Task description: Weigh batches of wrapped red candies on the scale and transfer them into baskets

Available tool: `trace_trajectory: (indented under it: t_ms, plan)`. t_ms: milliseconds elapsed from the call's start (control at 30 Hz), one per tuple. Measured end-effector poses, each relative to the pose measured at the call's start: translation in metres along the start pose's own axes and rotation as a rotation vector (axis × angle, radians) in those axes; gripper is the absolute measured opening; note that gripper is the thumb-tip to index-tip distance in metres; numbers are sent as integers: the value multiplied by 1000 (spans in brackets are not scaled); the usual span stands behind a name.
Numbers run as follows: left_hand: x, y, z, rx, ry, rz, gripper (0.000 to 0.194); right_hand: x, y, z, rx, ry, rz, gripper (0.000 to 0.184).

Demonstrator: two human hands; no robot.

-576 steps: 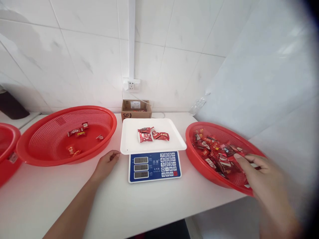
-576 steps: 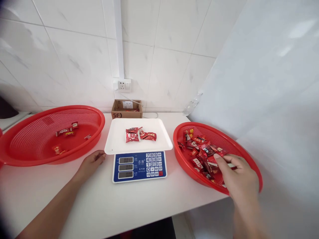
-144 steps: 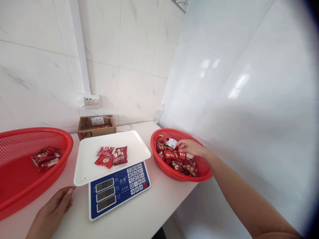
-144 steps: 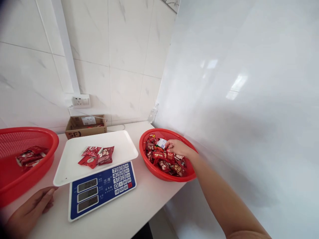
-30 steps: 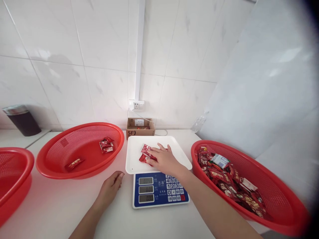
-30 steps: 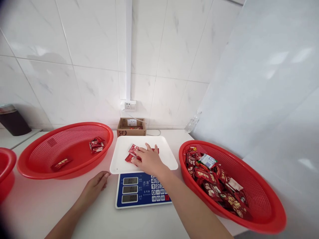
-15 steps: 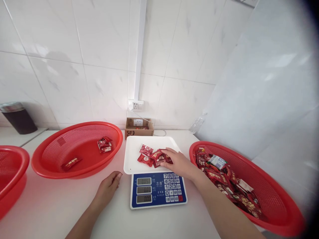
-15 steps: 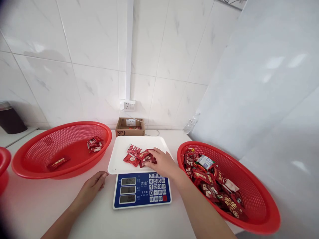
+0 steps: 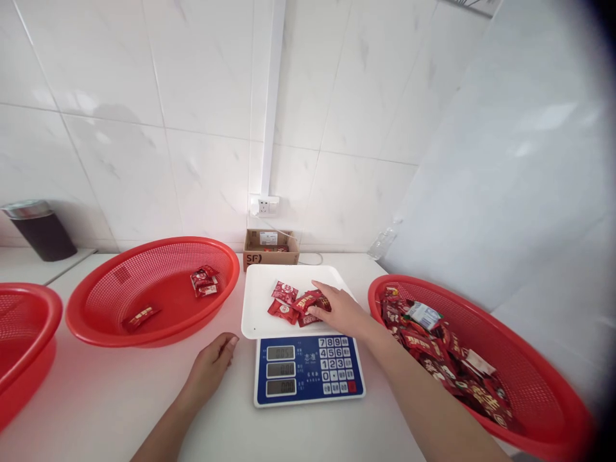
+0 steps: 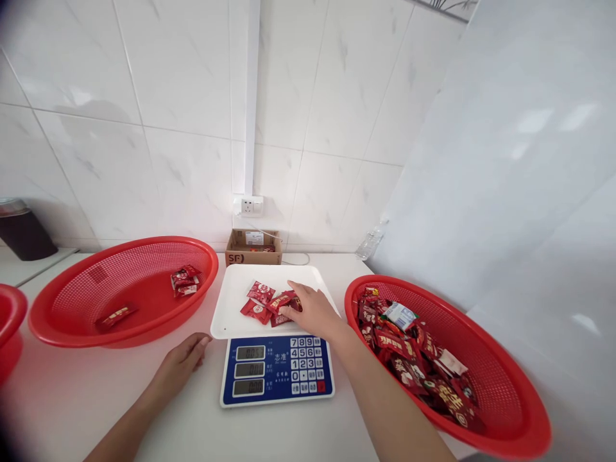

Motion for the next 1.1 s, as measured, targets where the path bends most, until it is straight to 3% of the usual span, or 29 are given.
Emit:
trace_trajectory:
  t_ms: [267, 667, 800, 967, 1100]
  plan:
    - [-1, 3, 0, 7, 11, -6, 43, -4, -1, 15, 34, 26, -42, 70]
    - [0, 2, 0, 12, 12, 0, 43, 2, 8, 7, 84, 54, -74, 69]
    - [0, 2, 0, 4, 6, 12, 42, 2, -6, 4, -16, 43, 26, 69]
    - [0, -1, -1, -1, 16, 1, 40, 12, -43, 1, -231, -91, 123, 61]
    - [-1, 0, -1, 21, 20, -1, 39, 20, -55, -3, -272, -133, 160, 56]
Point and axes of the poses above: each hand's wrist, its own z-axis away from the middle knuckle, its own x-axis out of the palm, y = z × x, the point moved 4 cm from there along -z, towards the middle knuckle, and after that the axes turned 4 degrees about y, right-handed, at the moved point
